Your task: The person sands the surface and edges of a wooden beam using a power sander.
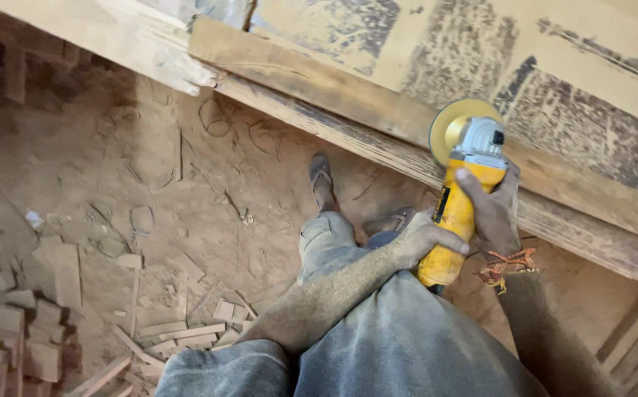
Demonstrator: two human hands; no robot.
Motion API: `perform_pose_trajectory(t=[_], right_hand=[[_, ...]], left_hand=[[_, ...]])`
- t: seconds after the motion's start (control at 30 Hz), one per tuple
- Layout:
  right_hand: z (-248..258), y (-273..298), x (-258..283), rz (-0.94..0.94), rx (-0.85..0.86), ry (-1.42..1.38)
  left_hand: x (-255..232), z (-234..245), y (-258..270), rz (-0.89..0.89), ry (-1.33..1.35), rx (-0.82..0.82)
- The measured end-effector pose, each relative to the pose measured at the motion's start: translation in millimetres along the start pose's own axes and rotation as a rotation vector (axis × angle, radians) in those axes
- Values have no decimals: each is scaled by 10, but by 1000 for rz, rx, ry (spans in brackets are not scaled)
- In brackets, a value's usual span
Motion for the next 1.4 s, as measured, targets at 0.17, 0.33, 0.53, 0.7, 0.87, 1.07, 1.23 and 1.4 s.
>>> perform_pose_trajectory(t=[0.17, 0.33, 0.53, 0.7, 0.87, 1.07, 1.23, 1.4], right_hand=[[-436, -185, -150, -64, -23, 120], [-937, -302, -86, 48, 41, 265], [-1900, -344, 270, 227, 206, 350], [-2700, -488, 617, 384, 232, 527], [-3365, -644, 837, 590, 307, 686], [-3983, -743, 871, 648, 435, 673], [-4406, -793, 929, 654, 477, 670], [-4622, -872, 962, 687, 496, 684]], left_hand=[[-189, 397, 169, -41, 59, -84], [-541, 697, 355, -130, 63, -146], [-882, 1226, 558, -156, 129, -221], [-1253, 1651, 602, -283, 218, -198], [-1560, 1906, 672, -378, 256, -221], [-1850, 2205, 788, -510, 375, -237], [-2089, 2427, 900, -516, 368, -290], [-2223, 2515, 858, -542, 434, -279]])
Point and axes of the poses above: each hand's wrist, its own y-axis away from the middle knuckle, its own z-axis out of the back of the hand, x = y × z, the point moved 7 cm from there along -y, towards the middle knuckle, and after that the axes turned 2 degrees about -x, right-handed, at the moved point
